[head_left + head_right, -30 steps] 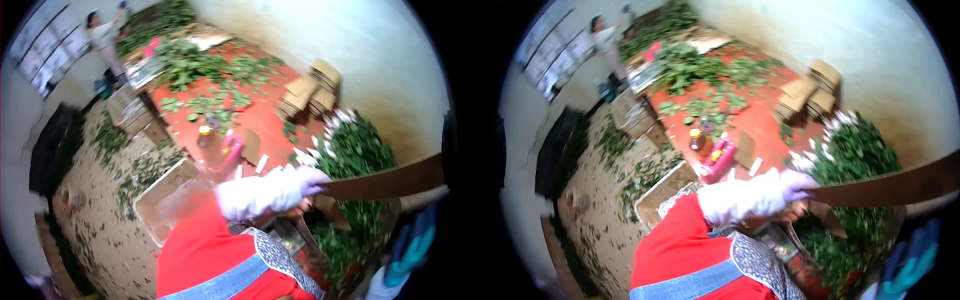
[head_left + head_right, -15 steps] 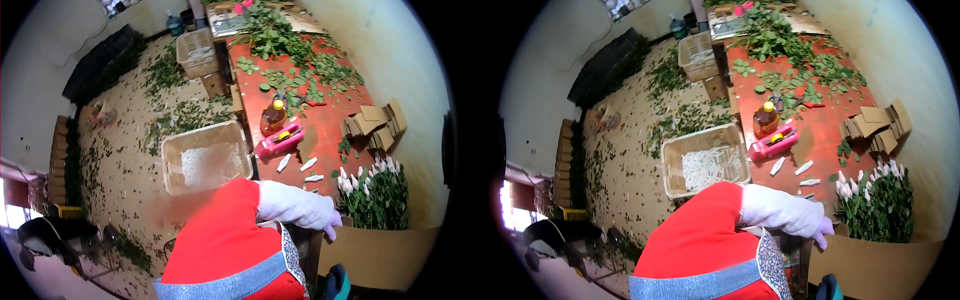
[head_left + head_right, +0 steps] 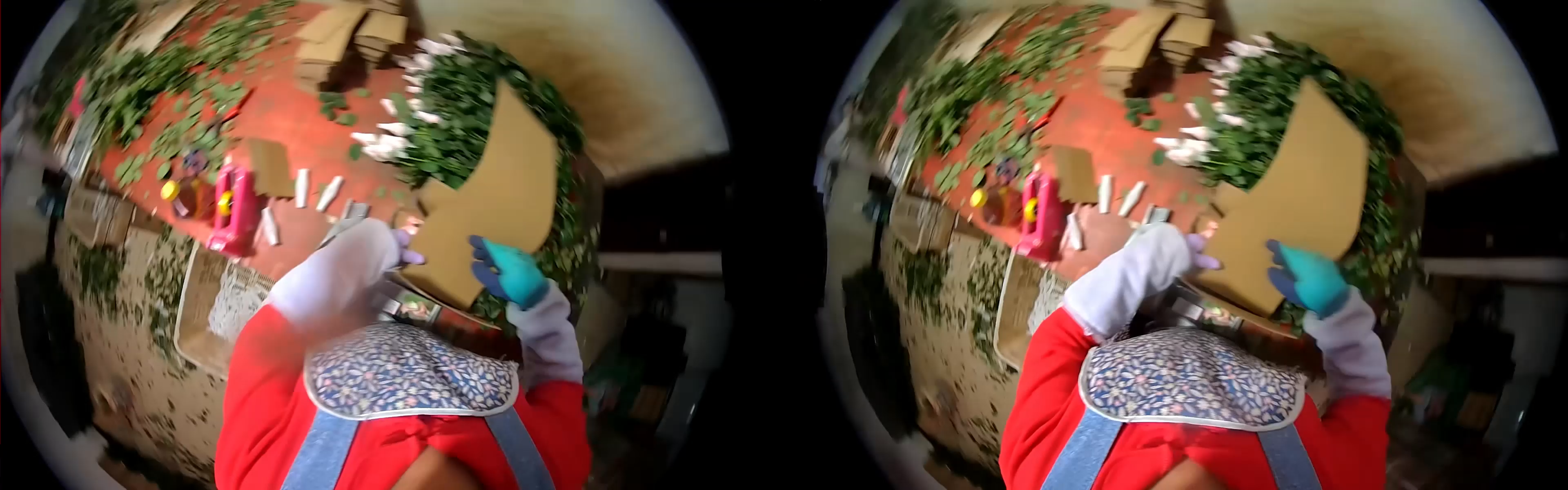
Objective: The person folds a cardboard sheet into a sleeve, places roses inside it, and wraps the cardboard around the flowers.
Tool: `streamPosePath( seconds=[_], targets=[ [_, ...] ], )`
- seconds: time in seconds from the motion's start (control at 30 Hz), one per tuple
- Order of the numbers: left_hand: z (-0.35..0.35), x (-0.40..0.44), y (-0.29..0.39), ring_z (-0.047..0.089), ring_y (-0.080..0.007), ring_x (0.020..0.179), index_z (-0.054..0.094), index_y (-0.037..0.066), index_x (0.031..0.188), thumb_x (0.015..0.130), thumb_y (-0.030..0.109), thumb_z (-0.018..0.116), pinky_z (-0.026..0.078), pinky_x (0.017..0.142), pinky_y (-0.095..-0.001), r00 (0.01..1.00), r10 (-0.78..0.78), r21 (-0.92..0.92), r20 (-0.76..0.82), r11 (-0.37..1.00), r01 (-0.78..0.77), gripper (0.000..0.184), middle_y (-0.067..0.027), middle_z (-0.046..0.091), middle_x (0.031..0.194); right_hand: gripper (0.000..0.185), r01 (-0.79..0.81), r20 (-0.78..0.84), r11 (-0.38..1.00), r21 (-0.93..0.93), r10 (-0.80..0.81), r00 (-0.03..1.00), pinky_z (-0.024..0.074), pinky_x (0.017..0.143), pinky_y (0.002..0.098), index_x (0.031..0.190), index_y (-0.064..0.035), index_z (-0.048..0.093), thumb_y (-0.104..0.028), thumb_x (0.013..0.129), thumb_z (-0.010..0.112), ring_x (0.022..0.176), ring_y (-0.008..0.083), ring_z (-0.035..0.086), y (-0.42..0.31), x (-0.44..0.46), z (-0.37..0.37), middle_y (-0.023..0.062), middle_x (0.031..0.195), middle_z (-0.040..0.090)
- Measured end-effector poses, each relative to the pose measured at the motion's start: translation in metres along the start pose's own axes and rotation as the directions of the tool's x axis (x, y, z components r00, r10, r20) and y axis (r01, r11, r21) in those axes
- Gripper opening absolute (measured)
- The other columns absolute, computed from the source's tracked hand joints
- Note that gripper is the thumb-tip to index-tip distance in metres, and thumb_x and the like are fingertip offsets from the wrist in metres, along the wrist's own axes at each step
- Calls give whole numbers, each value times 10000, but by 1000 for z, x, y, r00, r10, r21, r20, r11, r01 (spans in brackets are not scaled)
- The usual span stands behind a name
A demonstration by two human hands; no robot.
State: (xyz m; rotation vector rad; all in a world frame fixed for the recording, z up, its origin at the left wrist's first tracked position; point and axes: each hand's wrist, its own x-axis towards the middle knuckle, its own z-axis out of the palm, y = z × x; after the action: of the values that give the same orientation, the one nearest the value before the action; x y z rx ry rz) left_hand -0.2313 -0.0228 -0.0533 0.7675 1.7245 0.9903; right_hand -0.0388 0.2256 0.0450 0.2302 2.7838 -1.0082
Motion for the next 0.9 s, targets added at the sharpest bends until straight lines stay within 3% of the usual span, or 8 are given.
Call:
streamPosePath(
  seconds=[0.03,0.1,0.37,0.5,0.6,0.73,0.83,0.9],
  targets=[
    [4,5,-2,640,-249,971,597,76,1169,848,260,624,505,805,-357,999,-53,18,6,998,53,371,-110,668,1074,503,88,-40,996,7,-88,995,523,728,334,1276,-37,519,-130,813,693,861,239,654,17,0,14,154,976,663],
    [8,10,-6,638,-250,980,589,70,1179,837,275,640,502,820,-353,990,-137,57,10,989,137,402,-115,665,1080,563,74,-45,981,-178,-83,996,509,748,381,1296,-37,490,-159,787,699,900,292,629,9,1,28,160,1028,634],
    [20,25,-8,630,-255,1013,557,45,1217,793,334,705,494,876,-339,919,-393,207,45,903,376,534,-135,654,1106,695,197,-55,856,-478,-253,966,462,781,431,1392,-29,356,-393,848,589,895,320,597,28,29,68,179,1047,598],
    [24,21,-15,628,-259,1026,543,31,1232,762,379,738,490,897,-336,902,-422,241,90,888,391,617,-148,650,1113,802,40,168,880,-474,46,985,442,830,457,1434,-18,257,-468,846,567,927,338,585,19,40,76,197,1103,570],
    [23,17,-22,629,-265,1027,537,17,1235,717,448,762,491,893,-343,901,-414,233,131,896,378,710,-163,649,1107,909,34,194,866,-499,73,978,466,784,452,1432,21,225,-531,808,590,906,352,591,15,42,81,213,1144,545],
    [27,16,-31,639,-256,1000,557,-6,1203,727,439,751,495,880,-333,935,-306,599,182,788,141,680,-159,658,1093,1056,-2,264,876,-483,148,953,477,778,449,1425,72,185,-578,735,649,934,357,581,23,50,107,254,1203,496],
    [22,21,-27,627,-304,1017,571,17,1200,781,440,688,486,881,-355,849,-507,486,150,785,383,607,-178,656,1082,1096,-59,355,875,-480,256,899,445,858,447,1422,78,190,-578,697,687,1029,365,551,3,59,90,287,1282,442],
    [14,13,-25,601,-333,1056,570,47,1212,825,488,614,456,924,-379,938,-341,497,60,825,268,589,-192,645,1098,1081,5,254,828,-560,166,953,424,887,452,1423,73,196,-567,705,688,1054,369,536,10,54,94,282,1302,427]
  ],
)
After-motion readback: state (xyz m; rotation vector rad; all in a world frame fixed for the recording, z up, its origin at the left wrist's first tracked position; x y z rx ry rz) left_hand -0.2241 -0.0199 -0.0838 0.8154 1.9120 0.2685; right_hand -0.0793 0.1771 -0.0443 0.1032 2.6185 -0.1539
